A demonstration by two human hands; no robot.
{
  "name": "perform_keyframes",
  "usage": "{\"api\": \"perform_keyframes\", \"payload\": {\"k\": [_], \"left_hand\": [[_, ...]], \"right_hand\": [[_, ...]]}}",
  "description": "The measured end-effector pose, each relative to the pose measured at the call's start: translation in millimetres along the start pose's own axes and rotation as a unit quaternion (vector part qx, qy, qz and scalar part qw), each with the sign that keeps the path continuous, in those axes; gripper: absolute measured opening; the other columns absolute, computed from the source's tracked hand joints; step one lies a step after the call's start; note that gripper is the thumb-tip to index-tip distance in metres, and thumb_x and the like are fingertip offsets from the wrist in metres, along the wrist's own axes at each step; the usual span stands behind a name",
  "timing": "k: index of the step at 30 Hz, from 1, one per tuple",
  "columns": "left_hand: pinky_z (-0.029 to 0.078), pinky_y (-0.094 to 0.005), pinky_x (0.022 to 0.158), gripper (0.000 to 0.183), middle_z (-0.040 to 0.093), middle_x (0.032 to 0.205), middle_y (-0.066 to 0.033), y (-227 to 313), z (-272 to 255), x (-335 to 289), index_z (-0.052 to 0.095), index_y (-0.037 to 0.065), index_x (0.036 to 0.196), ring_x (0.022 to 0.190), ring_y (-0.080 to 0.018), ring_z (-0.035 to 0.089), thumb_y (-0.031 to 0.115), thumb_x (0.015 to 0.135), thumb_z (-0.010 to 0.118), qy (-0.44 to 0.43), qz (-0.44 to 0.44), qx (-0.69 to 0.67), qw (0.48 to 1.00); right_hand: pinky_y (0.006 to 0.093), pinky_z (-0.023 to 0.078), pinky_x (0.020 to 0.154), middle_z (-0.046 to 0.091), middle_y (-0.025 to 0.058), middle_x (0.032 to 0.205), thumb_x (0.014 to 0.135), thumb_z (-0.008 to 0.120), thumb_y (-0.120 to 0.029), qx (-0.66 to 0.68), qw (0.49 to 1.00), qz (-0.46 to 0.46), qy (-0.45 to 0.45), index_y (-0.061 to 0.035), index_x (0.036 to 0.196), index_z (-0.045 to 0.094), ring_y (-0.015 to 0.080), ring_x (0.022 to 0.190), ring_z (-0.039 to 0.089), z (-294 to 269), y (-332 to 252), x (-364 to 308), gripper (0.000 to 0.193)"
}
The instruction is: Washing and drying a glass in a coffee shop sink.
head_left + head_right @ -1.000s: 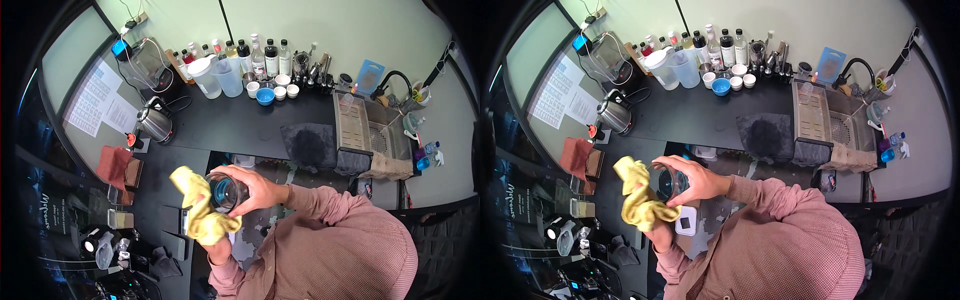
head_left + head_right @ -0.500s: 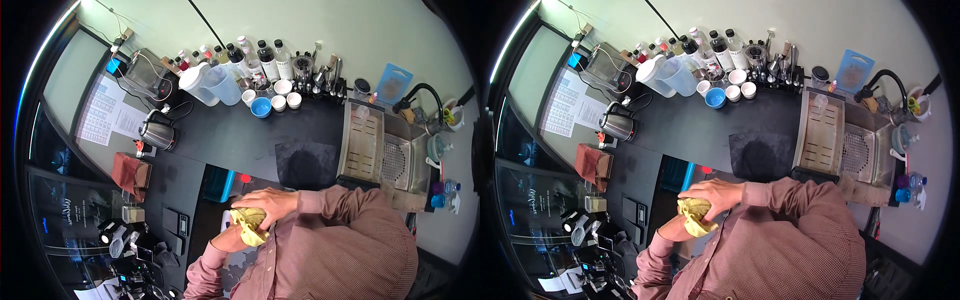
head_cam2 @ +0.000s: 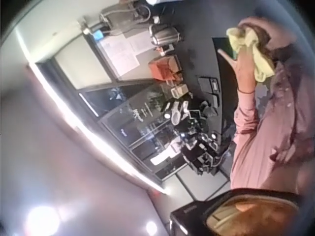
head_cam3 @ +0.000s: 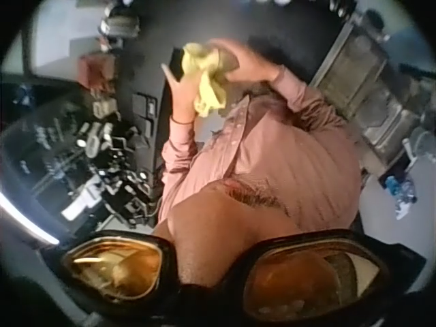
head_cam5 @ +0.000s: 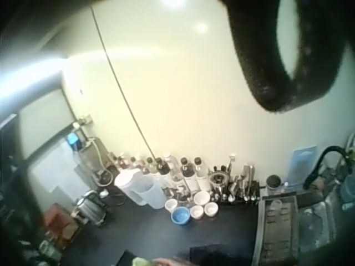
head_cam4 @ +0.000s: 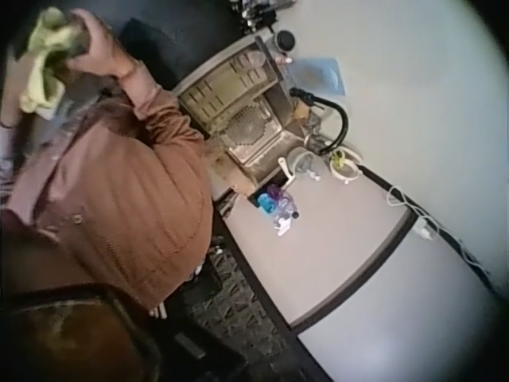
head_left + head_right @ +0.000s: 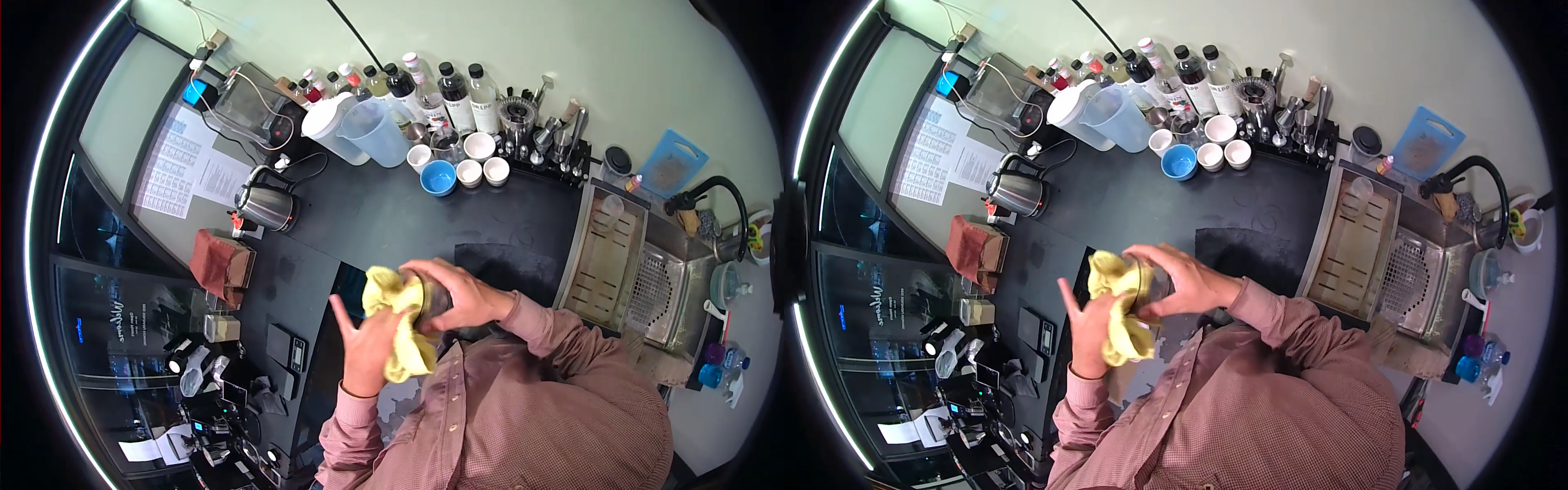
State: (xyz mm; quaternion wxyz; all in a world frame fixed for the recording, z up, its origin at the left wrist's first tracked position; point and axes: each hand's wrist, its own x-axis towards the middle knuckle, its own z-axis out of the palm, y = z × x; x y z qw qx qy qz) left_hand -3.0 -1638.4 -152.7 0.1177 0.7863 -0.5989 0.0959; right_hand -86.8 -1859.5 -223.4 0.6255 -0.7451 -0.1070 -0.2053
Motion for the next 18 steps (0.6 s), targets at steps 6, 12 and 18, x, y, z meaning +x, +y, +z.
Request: {"api": "perform_keyframes", "payload": {"k": [6,12,18], "left_hand": [[0.036,-0.0490,0.118,0.098,0.048,0.151,-0.0110,-25,-10,-32,0.019,0.009,0.162,0.139,-0.0313,0.049,0.070,0.094,0.054,0.306,-0.236,-0.656,0.648],[0.038,-0.0491,0.118,0.068,0.053,0.151,-0.0090,-71,10,-69,0.045,0.008,0.150,0.139,-0.0293,0.050,0.058,0.103,0.048,0.329,-0.252,-0.863,0.291],[0.038,-0.0469,0.118,0.070,0.054,0.149,-0.0102,-136,18,-117,0.046,0.005,0.148,0.137,-0.0282,0.052,0.059,0.104,0.045,0.305,-0.336,-0.855,0.253]], "right_hand": [[0.0410,0.051,0.097,0.060,0.0171,0.124,0.071,0.091,-0.035,-0.112,0.990,0.076,0.033,-0.0050,0.147,0.032,0.0283,0.111,0.062,-23,49,58,0.101],[0.0477,0.042,0.104,0.051,0.0193,0.131,0.068,0.089,-0.050,-0.351,0.926,0.087,0.107,-0.0018,0.140,0.044,0.0351,0.125,0.050,-18,134,151,0.097],[0.0551,0.032,0.103,0.051,0.0166,0.133,0.064,0.087,-0.049,-0.478,0.843,0.218,0.116,-0.0003,0.140,0.045,0.0349,0.127,0.044,-5,206,212,0.100]]}}
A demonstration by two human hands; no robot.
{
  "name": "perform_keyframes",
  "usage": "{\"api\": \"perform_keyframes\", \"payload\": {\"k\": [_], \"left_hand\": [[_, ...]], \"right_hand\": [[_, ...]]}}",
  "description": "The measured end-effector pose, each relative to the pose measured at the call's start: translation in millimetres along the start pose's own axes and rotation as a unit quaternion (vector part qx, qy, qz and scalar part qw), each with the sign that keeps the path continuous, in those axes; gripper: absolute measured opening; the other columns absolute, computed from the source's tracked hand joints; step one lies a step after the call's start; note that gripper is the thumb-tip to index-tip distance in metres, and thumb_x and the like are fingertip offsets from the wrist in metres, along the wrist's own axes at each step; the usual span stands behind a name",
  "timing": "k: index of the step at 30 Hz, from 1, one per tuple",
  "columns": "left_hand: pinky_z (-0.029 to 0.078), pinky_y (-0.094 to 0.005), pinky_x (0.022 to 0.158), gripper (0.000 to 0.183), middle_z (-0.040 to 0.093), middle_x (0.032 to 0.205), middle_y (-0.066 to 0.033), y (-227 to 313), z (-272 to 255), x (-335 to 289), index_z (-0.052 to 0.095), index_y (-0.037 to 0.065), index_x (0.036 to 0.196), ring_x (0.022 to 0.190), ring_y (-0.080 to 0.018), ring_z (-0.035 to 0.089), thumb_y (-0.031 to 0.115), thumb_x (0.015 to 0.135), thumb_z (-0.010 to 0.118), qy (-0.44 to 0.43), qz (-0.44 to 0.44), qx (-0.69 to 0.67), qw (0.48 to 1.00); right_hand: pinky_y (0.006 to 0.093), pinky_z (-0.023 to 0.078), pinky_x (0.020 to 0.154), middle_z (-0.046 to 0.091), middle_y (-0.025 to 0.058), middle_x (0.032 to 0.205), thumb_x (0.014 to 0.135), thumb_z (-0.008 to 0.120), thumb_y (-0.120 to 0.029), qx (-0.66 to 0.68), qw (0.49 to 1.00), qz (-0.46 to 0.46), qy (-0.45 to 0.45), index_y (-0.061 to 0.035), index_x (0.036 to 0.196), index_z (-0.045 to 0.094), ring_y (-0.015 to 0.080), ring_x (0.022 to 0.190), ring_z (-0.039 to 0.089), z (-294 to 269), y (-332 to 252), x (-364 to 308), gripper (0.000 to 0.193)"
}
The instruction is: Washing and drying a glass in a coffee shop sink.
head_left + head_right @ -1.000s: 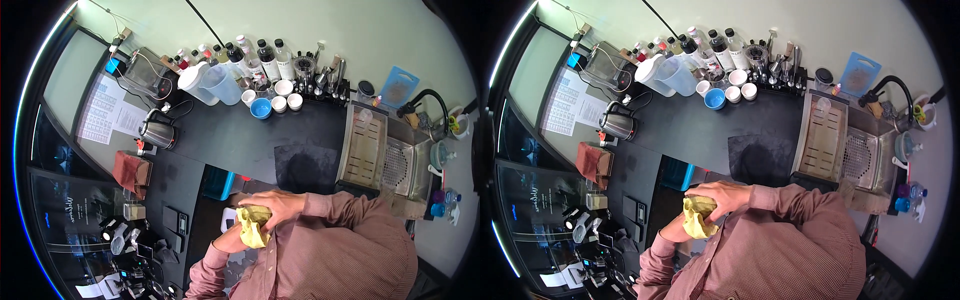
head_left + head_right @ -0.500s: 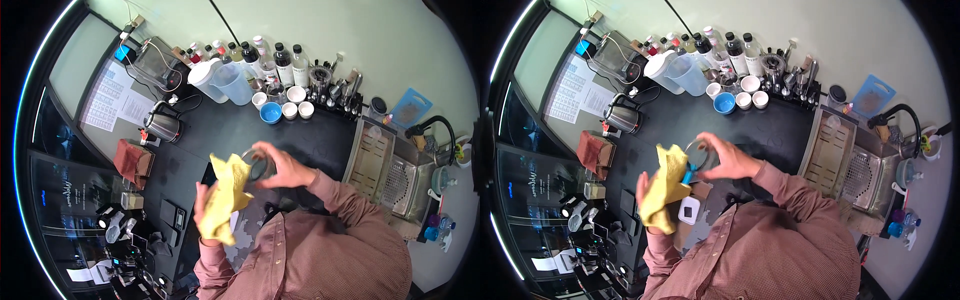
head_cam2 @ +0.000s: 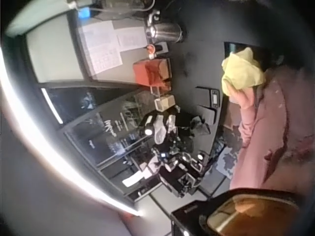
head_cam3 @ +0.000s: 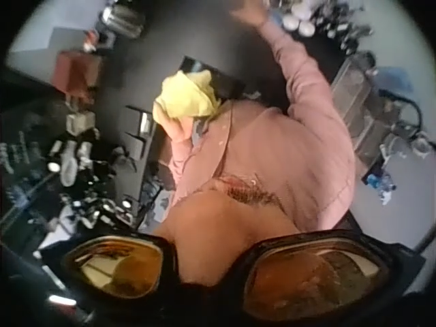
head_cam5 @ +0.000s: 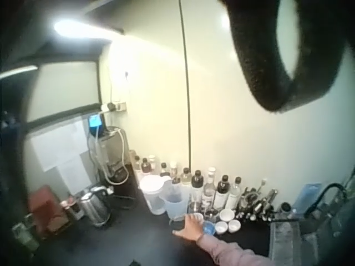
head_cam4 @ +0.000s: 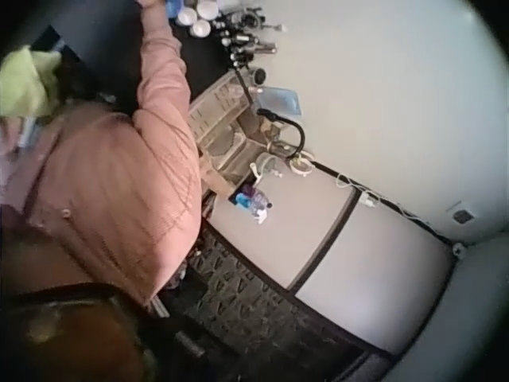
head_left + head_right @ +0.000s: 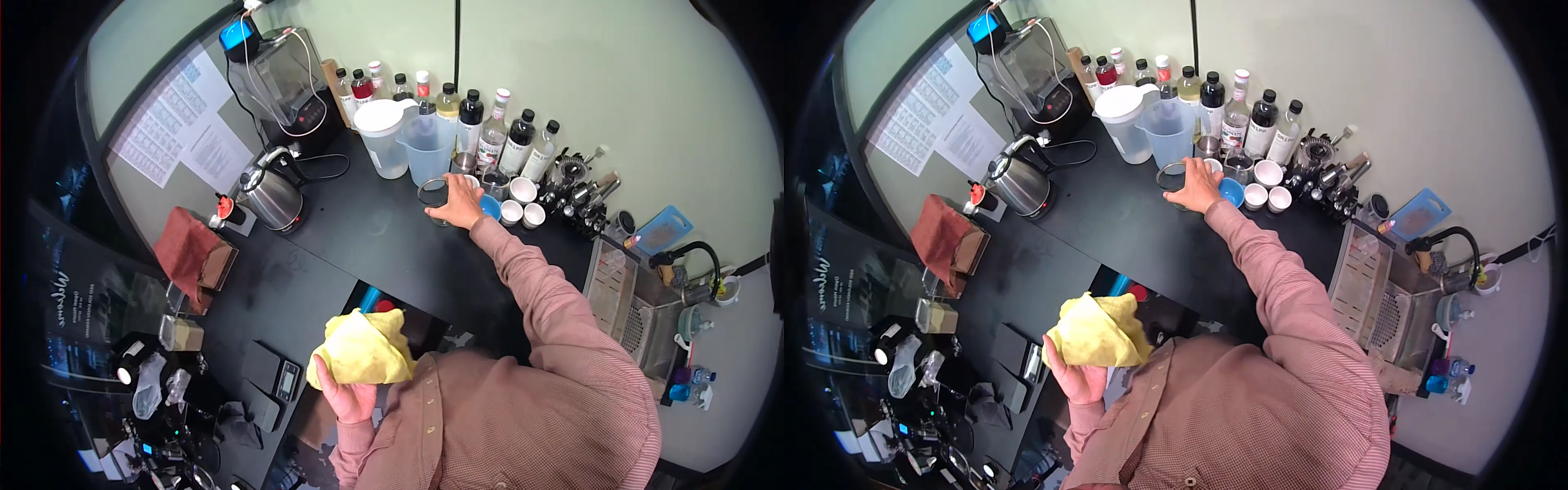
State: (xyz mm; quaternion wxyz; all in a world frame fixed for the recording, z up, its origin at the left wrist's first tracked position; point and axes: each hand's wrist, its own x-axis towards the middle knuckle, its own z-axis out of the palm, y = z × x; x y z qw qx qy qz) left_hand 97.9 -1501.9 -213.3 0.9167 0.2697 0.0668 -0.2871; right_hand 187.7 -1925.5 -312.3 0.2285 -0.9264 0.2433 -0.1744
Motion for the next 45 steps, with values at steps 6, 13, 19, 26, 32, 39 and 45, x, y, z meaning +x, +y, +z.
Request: {"api": "perform_keyframes", "payload": {"k": [6,13,19,26,32,39,45], "left_hand": [[0.036,-0.0494,0.118,0.072,0.050,0.151,-0.0102,56,-28,34,0.045,0.009,0.150,0.138,-0.0315,0.049,0.063,0.102,0.041,-0.028,-0.021,0.056,0.998],[0.035,-0.0522,0.117,0.074,0.050,0.151,-0.0089,103,-50,73,0.045,0.011,0.150,0.139,-0.0313,0.047,0.065,0.099,0.045,-0.057,-0.048,0.115,0.991],[0.032,-0.0519,0.118,0.075,0.047,0.153,-0.0086,104,-61,88,0.043,0.012,0.151,0.142,-0.0317,0.044,0.065,0.098,0.046,-0.104,-0.062,0.114,0.986],[0.027,-0.0509,0.122,0.091,0.032,0.163,-0.0107,62,-87,103,0.026,0.012,0.160,0.150,-0.0318,0.033,0.077,0.097,0.033,-0.208,-0.002,0.281,0.937],[0.028,-0.0442,0.122,0.084,0.036,0.159,-0.0115,16,-104,92,0.027,0.008,0.158,0.146,-0.0285,0.037,0.070,0.102,0.027,-0.204,0.153,0.305,0.917],[0.052,-0.0337,0.095,0.032,0.066,0.120,-0.0108,51,-21,3,0.060,0.001,0.128,0.108,-0.0179,0.063,0.025,0.107,0.053,-0.224,0.127,0.432,0.864],[0.051,-0.0393,0.095,0.041,0.068,0.117,-0.0163,5,-47,-178,0.061,0.000,0.124,0.108,-0.0291,0.065,0.033,0.101,0.064,-0.080,0.207,0.593,0.774]], "right_hand": [[0.0549,0.026,0.107,0.050,0.0167,0.141,0.066,0.086,-0.046,-0.031,0.998,0.029,0.038,-0.0016,0.142,0.045,0.0347,0.132,0.042,34,-3,12,0.098],[0.0546,0.025,0.108,0.046,0.0168,0.147,0.069,0.085,-0.043,-0.076,0.993,0.074,0.059,-0.0025,0.152,0.037,0.0349,0.135,0.039,42,-7,12,0.104],[0.0583,0.029,0.108,0.039,0.0212,0.154,0.071,0.085,-0.035,-0.160,0.978,0.133,0.007,-0.0063,0.159,0.027,0.0351,0.143,0.032,17,-29,0,0.109],[0.0421,0.029,0.119,0.033,0.0216,0.159,0.097,0.065,-0.030,0.376,0.924,0.007,-0.068,-0.0062,0.159,0.028,0.0334,0.148,0.031,-43,-161,-88,0.075],[0.0422,0.007,0.126,0.005,0.0209,0.170,0.109,0.041,-0.024,0.620,0.734,-0.202,-0.192,0.0009,0.162,0.008,0.0300,0.158,0.002,-7,-303,-176,0.068],[0.0347,0.045,0.104,0.065,0.0158,0.123,0.108,0.048,-0.029,0.465,0.850,-0.142,-0.203,0.0035,0.129,0.058,0.0237,0.117,0.061,-38,-213,-227,0.040],[0.0400,0.033,0.117,0.044,0.0172,0.153,0.091,0.077,-0.035,0.523,0.649,-0.254,-0.490,0.0025,0.154,0.034,0.0254,0.142,0.042,-29,-227,-288,0.085]]}}
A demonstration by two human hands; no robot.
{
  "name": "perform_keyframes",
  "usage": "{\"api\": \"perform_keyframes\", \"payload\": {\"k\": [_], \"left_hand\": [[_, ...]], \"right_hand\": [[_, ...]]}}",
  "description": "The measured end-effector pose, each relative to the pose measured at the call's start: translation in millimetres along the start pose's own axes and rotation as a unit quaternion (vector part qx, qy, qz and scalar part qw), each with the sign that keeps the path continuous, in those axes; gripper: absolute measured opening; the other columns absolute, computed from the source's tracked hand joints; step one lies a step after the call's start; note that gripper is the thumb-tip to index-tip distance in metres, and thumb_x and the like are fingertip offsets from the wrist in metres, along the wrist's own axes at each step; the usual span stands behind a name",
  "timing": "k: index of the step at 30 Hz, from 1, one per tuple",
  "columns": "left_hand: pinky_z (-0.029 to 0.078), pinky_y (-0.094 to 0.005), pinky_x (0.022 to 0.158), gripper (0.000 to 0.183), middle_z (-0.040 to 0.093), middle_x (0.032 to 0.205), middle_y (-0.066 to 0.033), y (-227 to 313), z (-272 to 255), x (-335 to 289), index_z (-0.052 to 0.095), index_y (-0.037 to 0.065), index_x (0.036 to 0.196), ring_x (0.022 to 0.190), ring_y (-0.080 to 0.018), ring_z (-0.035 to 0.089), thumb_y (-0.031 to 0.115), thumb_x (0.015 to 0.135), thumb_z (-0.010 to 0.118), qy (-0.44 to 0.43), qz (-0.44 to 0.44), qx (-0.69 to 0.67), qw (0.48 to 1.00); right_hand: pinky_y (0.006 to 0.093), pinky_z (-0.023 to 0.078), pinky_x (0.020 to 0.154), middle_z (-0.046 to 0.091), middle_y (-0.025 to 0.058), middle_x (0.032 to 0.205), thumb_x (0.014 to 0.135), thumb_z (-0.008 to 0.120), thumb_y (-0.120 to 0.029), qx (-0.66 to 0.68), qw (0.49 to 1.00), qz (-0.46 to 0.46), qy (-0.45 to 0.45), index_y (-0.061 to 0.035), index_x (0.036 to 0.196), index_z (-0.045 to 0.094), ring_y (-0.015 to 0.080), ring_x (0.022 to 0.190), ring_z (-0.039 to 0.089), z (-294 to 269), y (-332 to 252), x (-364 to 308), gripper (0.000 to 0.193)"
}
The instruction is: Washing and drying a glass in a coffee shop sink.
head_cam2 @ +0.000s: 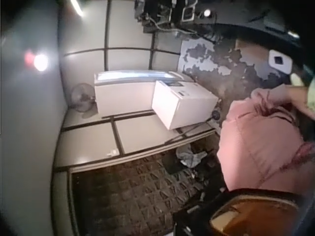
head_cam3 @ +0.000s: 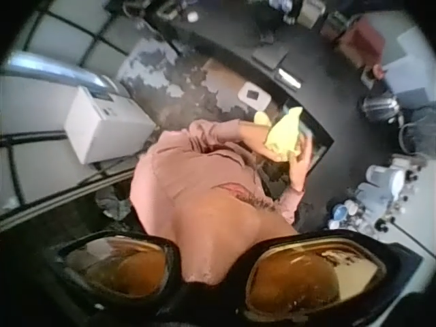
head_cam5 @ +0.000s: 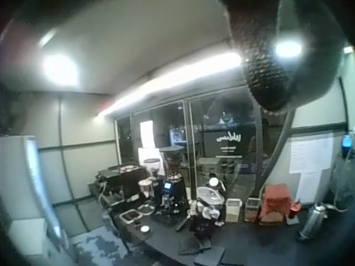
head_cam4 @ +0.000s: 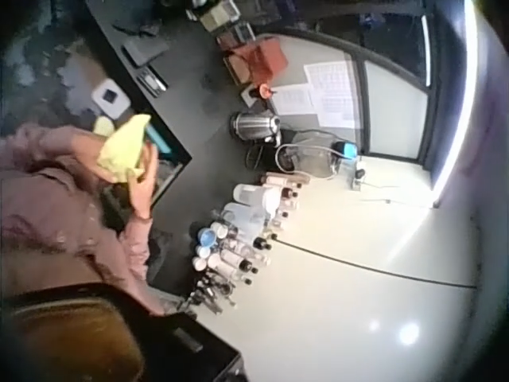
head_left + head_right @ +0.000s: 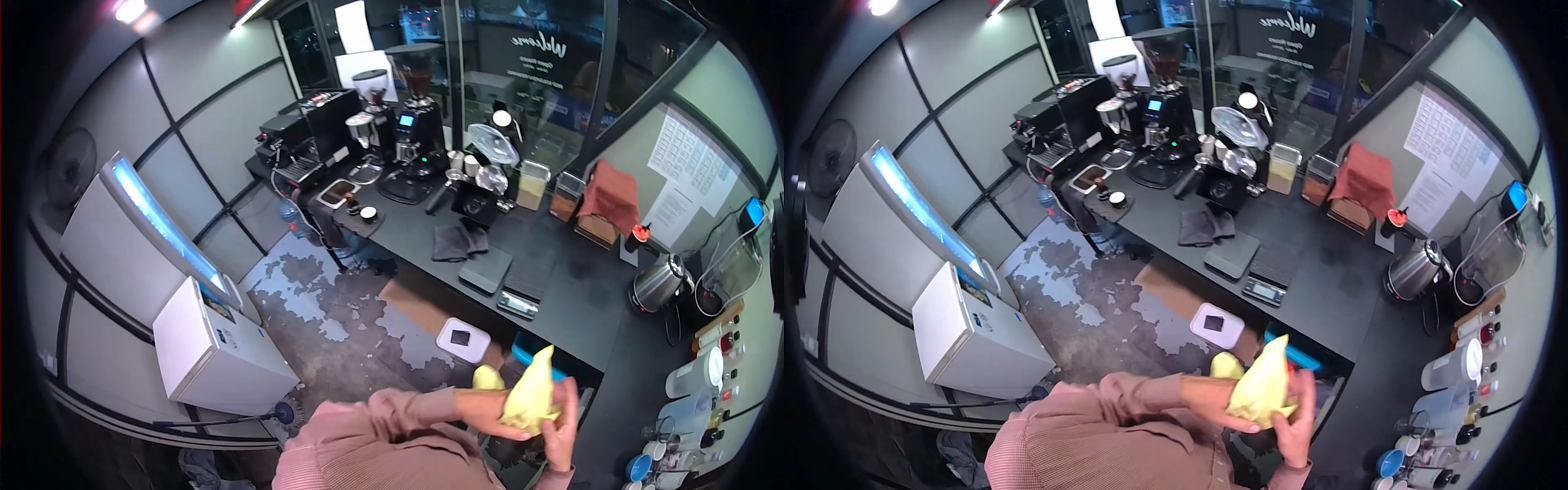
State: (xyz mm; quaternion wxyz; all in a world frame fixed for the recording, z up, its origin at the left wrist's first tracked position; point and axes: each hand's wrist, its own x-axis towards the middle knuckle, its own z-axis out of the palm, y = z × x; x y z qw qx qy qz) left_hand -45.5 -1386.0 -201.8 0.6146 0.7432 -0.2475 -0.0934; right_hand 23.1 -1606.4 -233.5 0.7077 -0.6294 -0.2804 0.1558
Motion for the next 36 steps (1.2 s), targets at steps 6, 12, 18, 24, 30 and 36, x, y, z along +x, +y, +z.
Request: {"api": "perform_keyframes", "payload": {"k": [6,12,18,24,30,36], "left_hand": [[0.055,-0.0407,0.086,0.037,0.072,0.106,-0.0168,28,-5,-137,0.064,0.003,0.118,0.094,-0.0352,0.069,0.033,0.096,0.066,0.111,-0.177,0.154,0.966],[0.056,-0.0383,0.086,0.036,0.071,0.105,-0.0176,64,-28,-238,0.060,0.002,0.123,0.094,-0.0335,0.071,0.007,0.087,0.060,0.381,-0.108,0.104,0.912],[0.056,-0.0418,0.078,0.032,0.069,0.098,-0.0186,71,-66,-344,0.057,0.006,0.122,0.089,-0.0358,0.070,0.014,0.091,0.059,0.360,-0.150,0.228,0.892],[0.055,-0.0413,0.079,0.031,0.068,0.102,-0.0151,83,-139,-486,0.059,0.004,0.112,0.093,-0.0345,0.068,0.008,0.082,0.070,0.534,-0.208,0.430,0.697],[0.055,-0.0364,0.080,0.028,0.070,0.102,-0.0139,84,-196,-580,0.069,0.002,0.108,0.093,-0.0312,0.070,-0.006,0.081,0.065,0.623,-0.196,0.372,0.659],[0.055,-0.0331,0.082,0.046,0.072,0.110,-0.0151,139,-278,-654,0.068,0.005,0.126,0.096,-0.0280,0.071,-0.011,0.084,0.061,0.538,-0.214,0.282,0.765]], "right_hand": [[0.0218,0.050,0.084,0.068,0.0033,0.110,0.093,0.070,0.001,0.079,0.972,0.174,-0.137,-0.0001,0.134,0.057,0.0077,0.098,0.063,89,0,-15,0.043],[0.0250,0.049,0.086,0.065,0.0016,0.101,0.093,0.072,-0.007,0.038,0.943,0.156,-0.291,-0.0014,0.141,0.051,0.0095,0.093,0.062,172,-11,9,0.053],[0.0428,0.048,0.101,0.058,0.0215,0.139,0.081,0.084,-0.025,-0.161,0.886,-0.087,-0.426,-0.0059,0.152,0.041,0.0359,0.125,0.060,349,-28,50,0.085],[0.0383,0.054,0.072,0.069,0.0154,0.095,0.093,0.062,-0.006,-0.184,0.861,-0.156,-0.448,-0.0032,0.122,0.064,0.0334,0.082,0.069,498,-32,105,0.030],[0.0382,0.053,0.072,0.067,0.0135,0.096,0.089,0.063,-0.008,-0.154,0.856,-0.223,-0.440,-0.0037,0.117,0.064,0.0323,0.082,0.067,604,-44,153,0.028],[0.0394,0.055,0.076,0.062,0.0094,0.106,0.080,0.072,-0.012,-0.258,0.775,-0.363,-0.449,-0.0080,0.114,0.059,0.0308,0.093,0.066,666,-63,254,0.037]]}}
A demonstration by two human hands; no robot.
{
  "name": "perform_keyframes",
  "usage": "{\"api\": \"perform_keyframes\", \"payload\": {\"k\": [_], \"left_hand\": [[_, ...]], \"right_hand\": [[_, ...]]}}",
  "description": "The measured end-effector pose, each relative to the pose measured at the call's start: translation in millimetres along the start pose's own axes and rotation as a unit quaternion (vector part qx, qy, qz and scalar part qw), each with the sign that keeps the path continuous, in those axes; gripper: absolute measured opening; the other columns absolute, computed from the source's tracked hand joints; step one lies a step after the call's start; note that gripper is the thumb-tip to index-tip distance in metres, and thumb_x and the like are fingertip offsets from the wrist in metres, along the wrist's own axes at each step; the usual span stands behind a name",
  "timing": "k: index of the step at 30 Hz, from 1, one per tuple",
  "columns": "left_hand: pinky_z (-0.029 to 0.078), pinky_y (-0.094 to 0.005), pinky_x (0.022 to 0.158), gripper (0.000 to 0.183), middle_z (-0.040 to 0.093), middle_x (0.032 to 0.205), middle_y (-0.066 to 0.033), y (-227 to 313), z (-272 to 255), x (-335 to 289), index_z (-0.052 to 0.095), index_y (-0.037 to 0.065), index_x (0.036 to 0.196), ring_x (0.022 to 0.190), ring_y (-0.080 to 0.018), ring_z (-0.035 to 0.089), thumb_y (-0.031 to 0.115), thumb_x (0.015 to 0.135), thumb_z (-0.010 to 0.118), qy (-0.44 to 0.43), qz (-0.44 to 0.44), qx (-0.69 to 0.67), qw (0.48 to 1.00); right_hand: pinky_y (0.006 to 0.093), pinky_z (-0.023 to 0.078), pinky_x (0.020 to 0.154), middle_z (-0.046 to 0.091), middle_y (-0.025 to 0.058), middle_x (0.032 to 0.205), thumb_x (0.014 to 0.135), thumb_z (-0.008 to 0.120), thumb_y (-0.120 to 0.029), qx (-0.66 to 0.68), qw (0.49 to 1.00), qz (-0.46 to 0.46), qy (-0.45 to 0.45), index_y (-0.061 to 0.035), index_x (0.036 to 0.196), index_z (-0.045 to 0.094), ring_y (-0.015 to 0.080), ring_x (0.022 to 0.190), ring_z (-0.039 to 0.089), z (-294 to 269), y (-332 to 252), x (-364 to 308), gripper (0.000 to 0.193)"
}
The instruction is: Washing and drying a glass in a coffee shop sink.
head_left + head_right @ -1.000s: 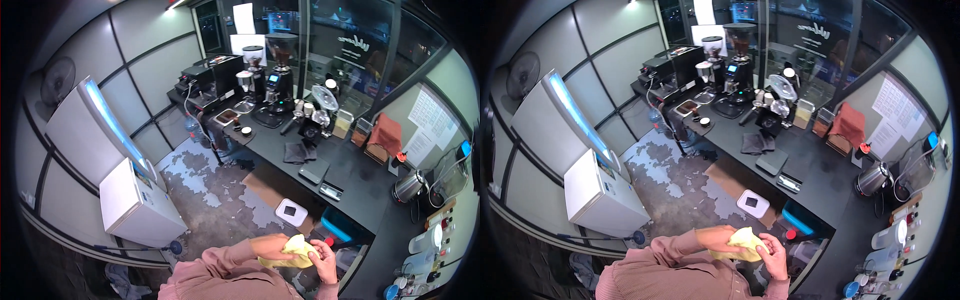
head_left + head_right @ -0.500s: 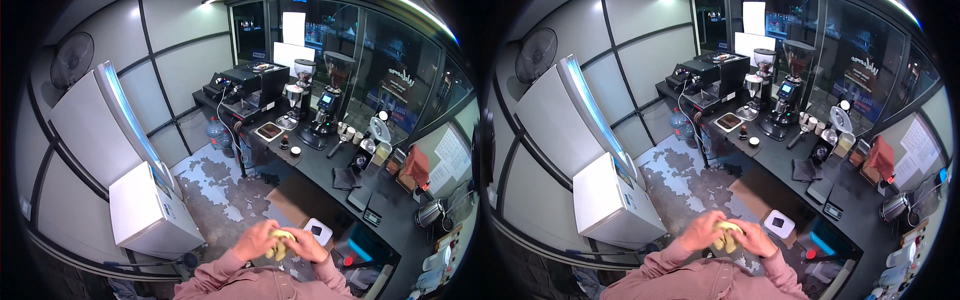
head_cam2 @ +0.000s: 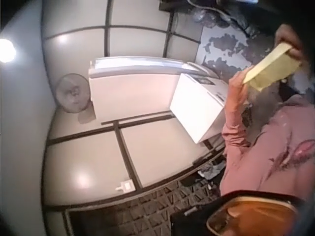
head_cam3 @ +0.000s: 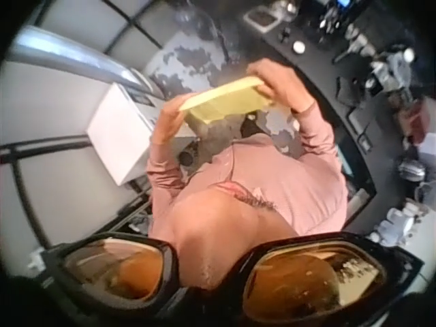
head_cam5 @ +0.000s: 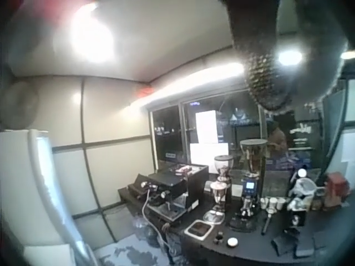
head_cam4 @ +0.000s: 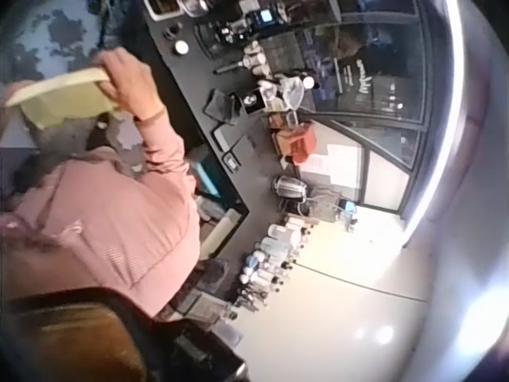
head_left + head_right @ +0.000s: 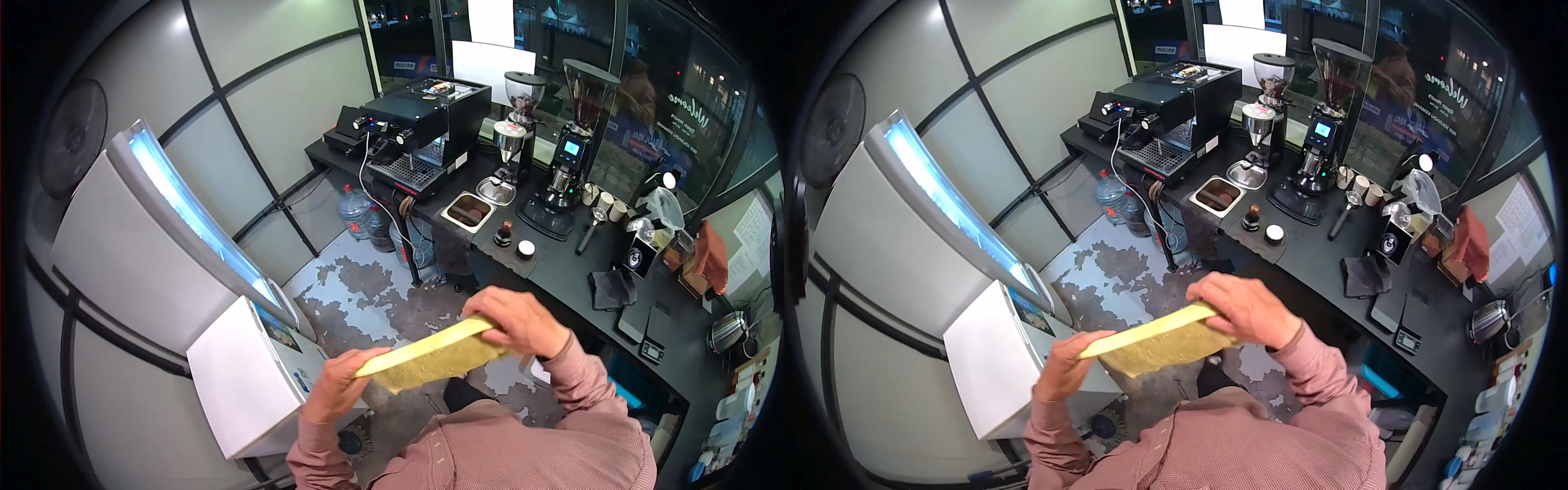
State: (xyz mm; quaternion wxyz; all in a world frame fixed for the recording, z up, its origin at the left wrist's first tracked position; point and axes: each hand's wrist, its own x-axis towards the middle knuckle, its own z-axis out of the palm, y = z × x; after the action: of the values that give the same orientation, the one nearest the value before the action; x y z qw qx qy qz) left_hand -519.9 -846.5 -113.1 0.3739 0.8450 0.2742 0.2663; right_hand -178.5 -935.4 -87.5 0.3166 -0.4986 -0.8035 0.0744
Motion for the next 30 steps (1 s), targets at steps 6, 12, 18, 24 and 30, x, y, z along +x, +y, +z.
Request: {"api": "perform_keyframes", "payload": {"k": [6,12,18,24,30], "left_hand": [[0.055,-0.0295,0.078,0.039,0.075,0.101,-0.0131,-29,-82,85,0.071,0.000,0.117,0.090,-0.0206,0.072,-0.015,0.083,0.062,-0.027,0.024,-0.026,0.999],[0.043,-0.0217,0.066,0.016,0.070,0.090,-0.0019,-92,-120,190,0.070,-0.001,0.103,0.076,-0.0065,0.057,0.014,0.100,0.068,0.170,-0.004,-0.124,0.978],[0.043,-0.0230,0.067,0.030,0.066,0.092,-0.0068,-111,-153,339,0.064,-0.002,0.099,0.075,-0.0100,0.056,0.026,0.107,0.056,0.294,0.155,-0.013,0.943],[0.040,-0.0211,0.064,0.022,0.060,0.083,-0.0005,-123,-195,520,0.063,-0.002,0.103,0.070,-0.0060,0.048,0.017,0.108,0.053,0.361,0.265,0.115,0.887],[0.041,-0.0220,0.061,0.015,0.058,0.075,0.0022,-172,-207,697,0.066,0.001,0.104,0.069,-0.0046,0.047,0.015,0.105,0.061,0.286,0.321,0.037,0.902]], "right_hand": [[0.0345,0.055,0.074,0.071,0.0098,0.097,0.083,0.068,0.002,0.105,0.993,-0.023,0.043,-0.0049,0.109,0.070,0.0282,0.086,0.070,-39,71,66,0.028],[0.0289,0.053,0.064,0.073,0.0082,0.087,0.090,0.076,-0.011,0.189,0.978,-0.015,0.088,-0.0033,0.107,0.073,0.0201,0.073,0.070,-59,152,138,0.019],[0.0286,0.054,0.063,0.074,0.0087,0.087,0.090,0.077,-0.012,0.148,0.977,-0.039,0.149,-0.0001,0.103,0.072,0.0195,0.070,0.070,-97,209,217,0.018],[0.0241,0.049,0.063,0.068,0.0041,0.081,0.100,0.067,-0.014,0.110,0.941,0.083,0.308,0.0022,0.111,0.067,0.0072,0.069,0.060,-113,257,299,0.020],[0.0207,0.039,0.057,0.060,-0.0030,0.078,0.104,0.062,-0.014,0.039,0.890,0.144,0.430,0.0010,0.114,0.064,0.0015,0.067,0.047,-101,334,370,0.018]]}}
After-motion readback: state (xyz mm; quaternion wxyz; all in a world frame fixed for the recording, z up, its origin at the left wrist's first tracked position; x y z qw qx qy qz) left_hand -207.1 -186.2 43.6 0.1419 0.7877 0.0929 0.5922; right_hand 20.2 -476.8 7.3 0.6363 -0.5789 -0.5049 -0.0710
